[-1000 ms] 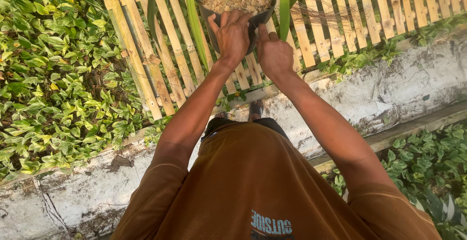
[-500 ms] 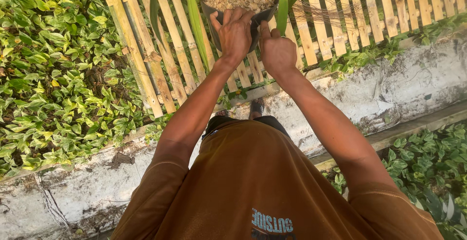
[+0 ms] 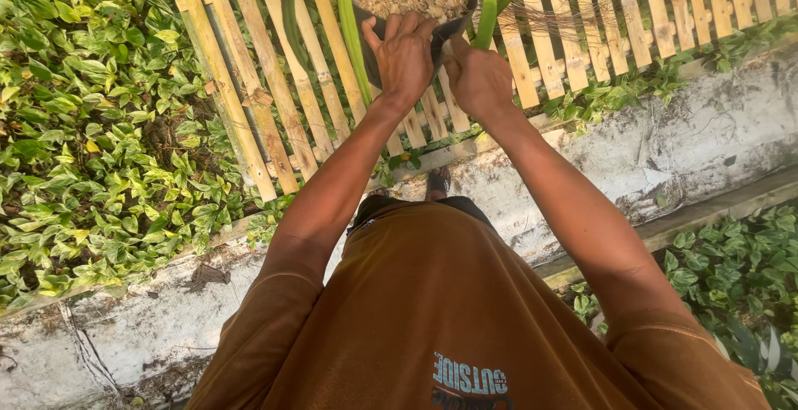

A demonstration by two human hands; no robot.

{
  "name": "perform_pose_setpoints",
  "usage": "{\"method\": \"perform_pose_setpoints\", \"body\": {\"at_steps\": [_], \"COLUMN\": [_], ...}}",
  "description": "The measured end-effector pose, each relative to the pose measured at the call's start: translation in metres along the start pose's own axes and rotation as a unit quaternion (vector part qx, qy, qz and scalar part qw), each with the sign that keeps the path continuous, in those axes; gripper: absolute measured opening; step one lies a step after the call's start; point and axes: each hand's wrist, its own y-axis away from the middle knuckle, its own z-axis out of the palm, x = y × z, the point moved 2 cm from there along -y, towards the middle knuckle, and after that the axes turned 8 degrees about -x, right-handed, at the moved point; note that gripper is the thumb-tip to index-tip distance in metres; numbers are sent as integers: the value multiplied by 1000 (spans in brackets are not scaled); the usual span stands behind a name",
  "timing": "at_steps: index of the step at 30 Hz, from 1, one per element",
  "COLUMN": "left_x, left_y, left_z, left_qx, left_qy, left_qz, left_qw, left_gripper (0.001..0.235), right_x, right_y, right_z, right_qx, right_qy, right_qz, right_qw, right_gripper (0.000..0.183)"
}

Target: The person tends to potted plants on a wooden slatted table by removing debris and adjusting the plants. They use a small brush to sweep the surface and handle the plants with their hands, occasionally using a small wooden stick to adjust the soil or plant position.

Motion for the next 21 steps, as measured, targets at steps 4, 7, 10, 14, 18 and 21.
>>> {"method": "perform_pose_setpoints", "body": {"at_steps": [4,7,10,14,18,21], "left_x": [6,-2,1,4,2,3], "left_y": [-4,-3,-2,-1,-6,4], "left_z": [6,1,1,0,-4,-5], "left_qx": [18,15,8,25,30,27], "left_qy": [13,21,18,12,-3,9], "left_qz": [8,-4,-14,-3,7,-1], "left_qw": [1000,1000,1000,1000,1000,1000], "left_gripper": [27,24,25,24,26,24], "right_x": [1,6,15,10,5,2], "right_y": [8,-12,-14,-9,-13,-9], "right_z": [-9,0,8,12,8,3], "right_qx": [27,-74,-139,-31,15,-21], "right_qy": [24,-309,-566,-148,16,-30], "right_qz": [-8,90,210,52,-7,-6], "right_qw": [999,944,785,987,1000,999], "right_gripper": [27,28,29,31,31,27]}}
